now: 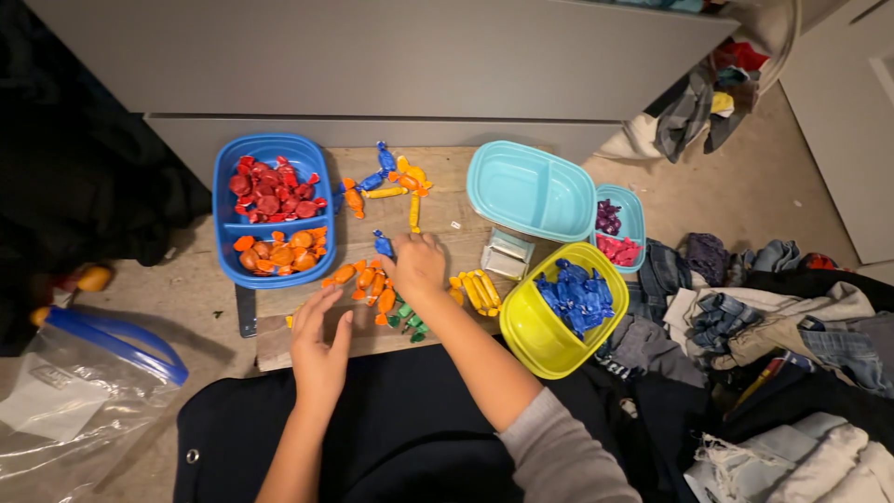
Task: The person sits on the floor with a wooden board on their lap and sorts individually wrapped candies by wrapper color into divided plastic containers, picking candies one at a time from the board and placing them into blue, yellow, and teal compartments, then handles a small white packet at the end.
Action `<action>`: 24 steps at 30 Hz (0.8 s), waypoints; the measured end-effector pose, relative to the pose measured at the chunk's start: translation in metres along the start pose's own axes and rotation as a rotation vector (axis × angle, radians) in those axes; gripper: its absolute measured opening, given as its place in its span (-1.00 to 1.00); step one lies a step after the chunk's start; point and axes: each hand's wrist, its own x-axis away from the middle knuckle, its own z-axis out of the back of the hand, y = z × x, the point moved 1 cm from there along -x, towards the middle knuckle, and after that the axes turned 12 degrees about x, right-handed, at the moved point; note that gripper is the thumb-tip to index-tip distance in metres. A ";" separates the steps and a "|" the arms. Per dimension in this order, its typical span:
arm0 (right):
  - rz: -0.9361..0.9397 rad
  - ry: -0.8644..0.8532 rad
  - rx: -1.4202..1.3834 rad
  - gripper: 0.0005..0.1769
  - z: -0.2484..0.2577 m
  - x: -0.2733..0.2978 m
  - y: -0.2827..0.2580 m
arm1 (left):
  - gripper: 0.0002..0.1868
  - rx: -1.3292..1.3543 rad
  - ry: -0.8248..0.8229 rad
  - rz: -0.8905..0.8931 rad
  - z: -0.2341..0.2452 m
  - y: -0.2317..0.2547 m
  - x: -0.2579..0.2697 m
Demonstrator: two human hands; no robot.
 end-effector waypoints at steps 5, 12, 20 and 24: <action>-0.089 -0.171 0.086 -0.60 -0.019 -0.010 -0.009 | -0.63 0.014 0.006 0.028 0.013 -0.003 0.001; -0.106 -0.167 0.126 -0.71 -0.018 -0.016 -0.003 | -0.65 0.078 -0.020 0.000 0.005 -0.004 0.002; -0.312 -0.112 -0.171 -0.66 0.038 0.019 0.087 | -0.65 0.047 -0.078 -0.026 -0.015 -0.003 0.005; -0.271 0.146 -0.109 -0.68 0.078 0.065 0.153 | -0.63 0.079 -0.115 -0.026 -0.034 0.003 0.007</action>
